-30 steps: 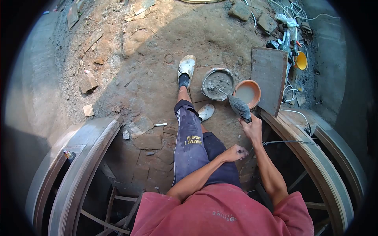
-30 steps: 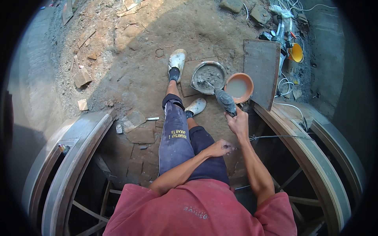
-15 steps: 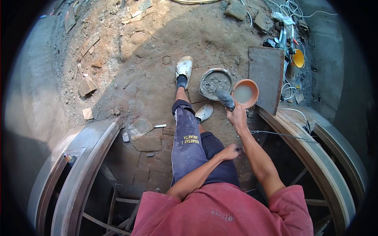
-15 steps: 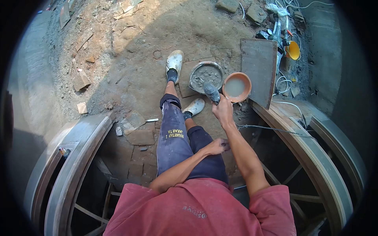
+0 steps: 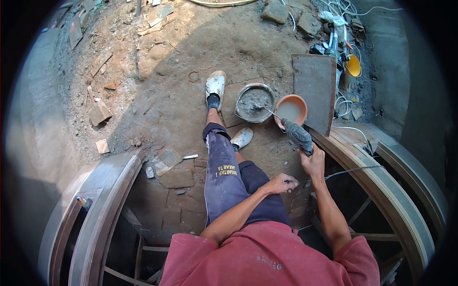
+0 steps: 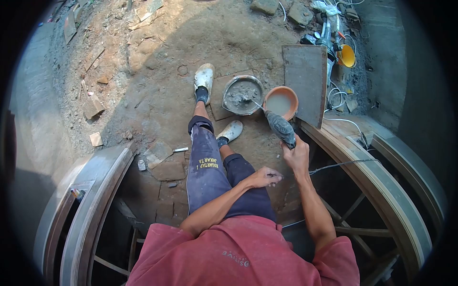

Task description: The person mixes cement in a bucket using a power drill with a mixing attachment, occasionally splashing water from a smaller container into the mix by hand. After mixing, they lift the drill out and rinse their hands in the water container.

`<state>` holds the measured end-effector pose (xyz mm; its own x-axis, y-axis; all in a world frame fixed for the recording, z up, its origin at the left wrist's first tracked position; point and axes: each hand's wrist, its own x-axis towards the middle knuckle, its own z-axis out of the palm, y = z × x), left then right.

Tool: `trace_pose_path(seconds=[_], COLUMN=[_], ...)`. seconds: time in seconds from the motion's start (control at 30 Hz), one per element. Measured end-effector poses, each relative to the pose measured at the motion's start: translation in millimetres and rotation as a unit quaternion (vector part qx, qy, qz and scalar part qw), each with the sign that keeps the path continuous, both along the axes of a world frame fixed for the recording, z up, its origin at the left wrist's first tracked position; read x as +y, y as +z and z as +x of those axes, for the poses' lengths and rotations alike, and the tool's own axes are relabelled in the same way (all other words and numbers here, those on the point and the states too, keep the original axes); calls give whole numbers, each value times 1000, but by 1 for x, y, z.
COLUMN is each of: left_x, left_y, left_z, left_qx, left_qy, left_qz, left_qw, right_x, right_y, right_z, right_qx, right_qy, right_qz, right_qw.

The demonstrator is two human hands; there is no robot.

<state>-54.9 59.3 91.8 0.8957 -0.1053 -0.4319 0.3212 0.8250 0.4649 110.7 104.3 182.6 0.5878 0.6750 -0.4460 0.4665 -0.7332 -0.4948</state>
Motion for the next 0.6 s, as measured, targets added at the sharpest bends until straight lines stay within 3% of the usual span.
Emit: trace_pose_path(seconds=[0.17,0.27,0.37,0.53,0.6], left_x=[-3,-3,-2,9,9], left_y=[-5,-18,-10,-9,-7], left_z=[3,5,2,5,9], left_qx=[27,43,38,20,1], left_qy=[14,14,1,16,41], left_qz=[-10,-5,-23,-60,-92], left_qw=[999,999,999,998,995], right_x=[-2,5,13,-3,-9], right_y=[-92,-112,-84,-27,-19], right_z=[7,2,-1,8,11], right_qx=[-46,-38,12,11,-13], right_qy=[47,86,43,-8,22], right_qz=[-16,6,-45,-25,86], right_qw=[998,996,998,1000,996])
